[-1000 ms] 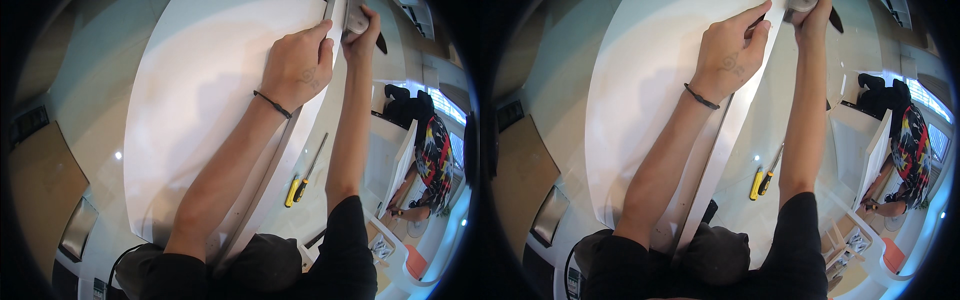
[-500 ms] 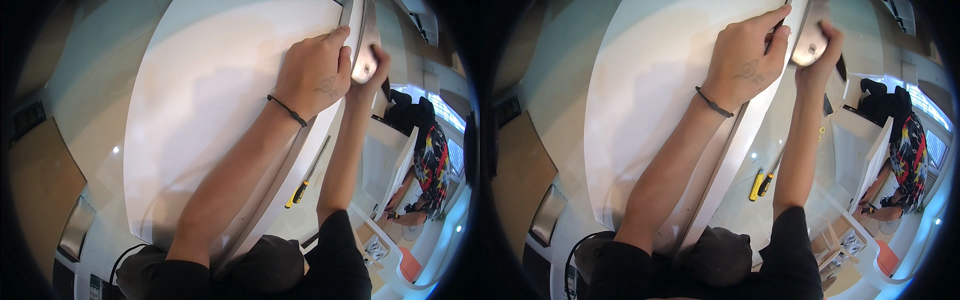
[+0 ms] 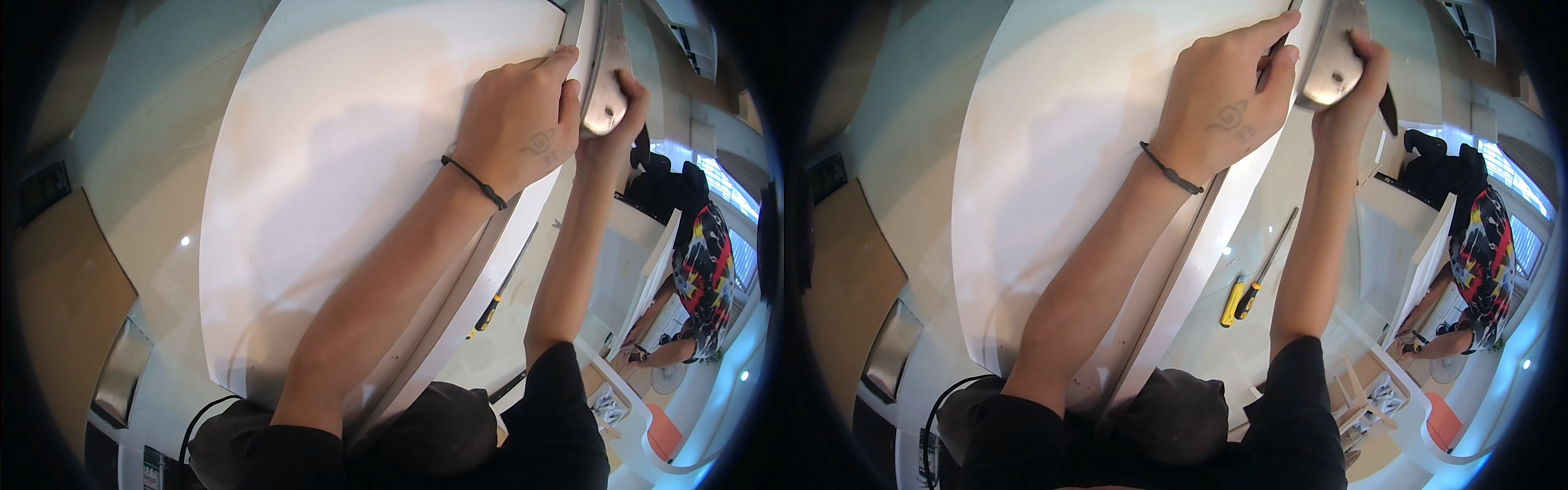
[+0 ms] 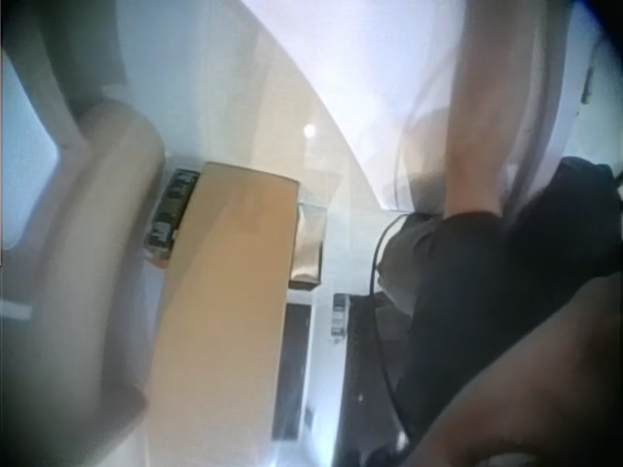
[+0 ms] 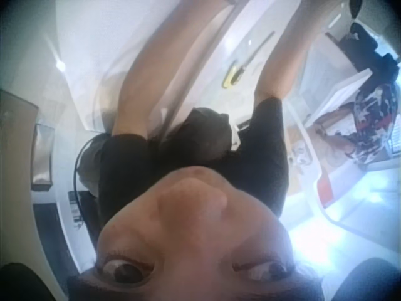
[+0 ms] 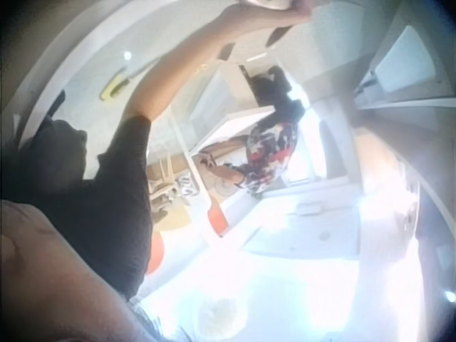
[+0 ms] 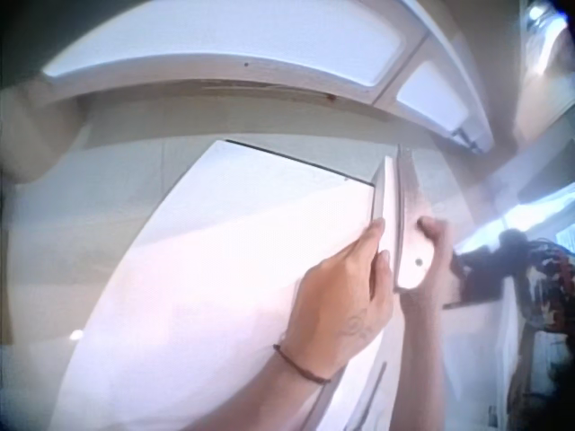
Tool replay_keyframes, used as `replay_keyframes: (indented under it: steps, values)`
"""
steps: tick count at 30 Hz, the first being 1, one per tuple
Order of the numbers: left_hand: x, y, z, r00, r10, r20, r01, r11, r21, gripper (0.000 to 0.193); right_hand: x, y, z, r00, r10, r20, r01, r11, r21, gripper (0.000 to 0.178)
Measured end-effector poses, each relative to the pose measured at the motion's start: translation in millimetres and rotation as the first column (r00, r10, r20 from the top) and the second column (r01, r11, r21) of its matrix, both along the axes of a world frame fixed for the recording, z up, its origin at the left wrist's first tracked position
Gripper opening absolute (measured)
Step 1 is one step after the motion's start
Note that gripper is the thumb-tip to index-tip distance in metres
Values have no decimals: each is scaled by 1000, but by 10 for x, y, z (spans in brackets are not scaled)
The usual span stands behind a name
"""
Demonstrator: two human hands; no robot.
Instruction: The person uses a utility knife to cut a white cable, then picks up a metal edge banding tool and repeatedly presses it along the edge of a white board to apply edge banding. Another person works on a separate board in the background.
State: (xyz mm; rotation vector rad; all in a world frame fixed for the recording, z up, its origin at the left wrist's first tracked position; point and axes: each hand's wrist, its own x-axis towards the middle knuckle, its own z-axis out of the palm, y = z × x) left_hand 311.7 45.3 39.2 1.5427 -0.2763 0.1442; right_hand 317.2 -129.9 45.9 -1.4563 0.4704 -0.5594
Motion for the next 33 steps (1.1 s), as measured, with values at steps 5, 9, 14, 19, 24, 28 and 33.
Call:
replay_keyframes:
  steps: [5,9,14,19,24,28,33]
  values:
    - [-13,29,23,997,-61,-42,61,998,9,32,618,-579,6,987,157,20,-158,987,39,30]
    - [6,18,16,998,-53,-31,54,999,5,33,461,-417,77,986,164,-17,-162,984,79,28]
    - [5,4,14,1000,-7,-12,7,1000,-3,33,132,26,85,997,-22,-68,23,1000,18,38]
    - [23,27,28,996,-75,-54,75,997,3,33,821,-594,-98,987,160,22,-161,985,65,30]
    - [30,26,24,995,-67,-77,66,998,-18,32,818,-520,61,959,280,-37,-269,944,190,32]
    - [35,17,17,997,-46,-60,46,999,13,32,32,185,42,993,-87,-76,94,991,98,35]
    - [8,22,44,998,-40,-51,41,999,13,33,-476,371,-8,997,74,-14,-71,985,159,34]
